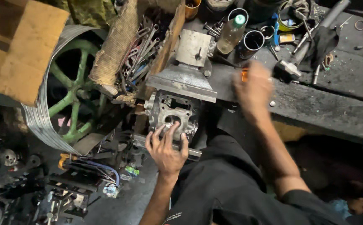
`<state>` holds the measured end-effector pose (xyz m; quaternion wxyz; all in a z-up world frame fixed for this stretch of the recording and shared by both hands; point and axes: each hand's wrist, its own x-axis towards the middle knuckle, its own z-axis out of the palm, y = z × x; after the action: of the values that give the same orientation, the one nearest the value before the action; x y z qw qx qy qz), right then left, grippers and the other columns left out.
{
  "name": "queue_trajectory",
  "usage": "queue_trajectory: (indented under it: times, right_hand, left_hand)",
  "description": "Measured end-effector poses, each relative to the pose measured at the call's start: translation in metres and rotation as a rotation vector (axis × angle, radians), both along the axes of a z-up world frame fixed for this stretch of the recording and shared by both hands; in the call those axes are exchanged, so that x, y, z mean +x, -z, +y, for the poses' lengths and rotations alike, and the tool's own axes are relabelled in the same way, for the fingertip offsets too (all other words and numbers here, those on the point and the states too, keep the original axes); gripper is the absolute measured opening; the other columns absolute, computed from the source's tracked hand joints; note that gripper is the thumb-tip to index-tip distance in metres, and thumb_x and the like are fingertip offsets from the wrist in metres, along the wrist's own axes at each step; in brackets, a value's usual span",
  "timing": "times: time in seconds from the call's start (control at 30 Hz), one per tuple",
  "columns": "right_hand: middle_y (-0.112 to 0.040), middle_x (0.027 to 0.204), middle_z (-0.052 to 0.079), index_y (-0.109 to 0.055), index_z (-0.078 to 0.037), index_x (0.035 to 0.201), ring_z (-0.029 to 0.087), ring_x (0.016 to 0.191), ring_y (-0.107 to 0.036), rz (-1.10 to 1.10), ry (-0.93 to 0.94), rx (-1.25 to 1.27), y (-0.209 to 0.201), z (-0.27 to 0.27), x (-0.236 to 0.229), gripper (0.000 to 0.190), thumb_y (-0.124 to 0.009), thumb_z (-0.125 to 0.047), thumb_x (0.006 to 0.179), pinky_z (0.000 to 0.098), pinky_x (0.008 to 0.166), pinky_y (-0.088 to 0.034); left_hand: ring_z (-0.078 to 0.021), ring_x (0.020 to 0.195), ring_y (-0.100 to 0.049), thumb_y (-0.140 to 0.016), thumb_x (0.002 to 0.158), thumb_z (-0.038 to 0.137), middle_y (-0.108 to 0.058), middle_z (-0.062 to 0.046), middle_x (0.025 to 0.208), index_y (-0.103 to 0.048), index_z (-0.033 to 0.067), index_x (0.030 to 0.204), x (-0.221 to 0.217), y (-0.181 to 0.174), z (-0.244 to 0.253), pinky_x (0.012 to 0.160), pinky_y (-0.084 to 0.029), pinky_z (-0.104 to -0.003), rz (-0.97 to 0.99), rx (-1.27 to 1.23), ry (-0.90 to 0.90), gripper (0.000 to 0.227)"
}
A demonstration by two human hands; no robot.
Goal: The person works on a metal engine component clamped in a bench vise, using a hammer and punch to drive out a pin. They then use a screwdriver to adjust internal parts and place a metal plate onto the component.
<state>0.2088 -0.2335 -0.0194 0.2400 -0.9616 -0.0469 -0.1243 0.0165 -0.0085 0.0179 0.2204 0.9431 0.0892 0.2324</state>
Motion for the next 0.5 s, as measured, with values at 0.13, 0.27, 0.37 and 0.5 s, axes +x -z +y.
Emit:
queue_trajectory:
  times: [0.13, 0.27, 0.37, 0.5]
  right_hand:
    - [-0.066, 0.11, 0.014, -0.063, -0.007, 0.113, 0.028, 0.101, -0.06, -0.265, -0.017, 0.469, -0.04, -0.051, -0.048, 0.014, -0.072, -0.015, 0.105, 0.0398, 0.089, -0.05]
    - [-0.069, 0.107, 0.011, -0.07, -0.011, 0.104, 0.03, 0.106, -0.064, -0.015, -0.406, 0.128, -0.006, -0.042, -0.075, 0.026, -0.065, 0.006, 0.085, 0.04, 0.094, -0.051]
    - [-0.073, 0.109, 0.011, -0.069, -0.007, 0.124, 0.025, 0.104, -0.069, 0.571, -0.687, 0.396, 0.063, 0.003, -0.096, 0.044, -0.067, 0.001, 0.081, 0.0336, 0.095, -0.053]
    - [-0.074, 0.116, 0.007, -0.069, 0.001, 0.124, 0.013, 0.107, -0.064, 0.594, -0.577, 0.86, 0.168, 0.043, -0.119, 0.024, -0.065, -0.006, 0.101, 0.0298, 0.096, -0.051]
  left_hand:
    - [-0.0244, 0.119, -0.063, -0.071, 0.093, 0.028, -0.077, 0.001, 0.114, -0.071, 0.0135, 0.121, -0.003, 0.006, 0.002, 0.113, -0.034, -0.049, -0.004, -0.007, 0.014, 0.032]
    - [-0.0241, 0.118, -0.063, -0.071, 0.092, 0.029, -0.076, 0.001, 0.112, -0.072, 0.0157, 0.122, -0.007, 0.004, 0.004, 0.112, -0.033, -0.049, 0.0, -0.003, 0.017, 0.032]
    - [-0.0242, 0.119, -0.063, -0.07, 0.092, 0.028, -0.077, 0.001, 0.114, -0.072, 0.017, 0.122, -0.005, 0.001, 0.006, 0.112, -0.033, -0.049, -0.013, 0.0, 0.037, 0.032]
    - [-0.0239, 0.12, -0.063, -0.071, 0.094, 0.027, -0.077, 0.001, 0.114, -0.072, 0.0174, 0.121, -0.011, 0.003, 0.004, 0.113, -0.033, -0.048, -0.022, -0.015, 0.048, 0.029]
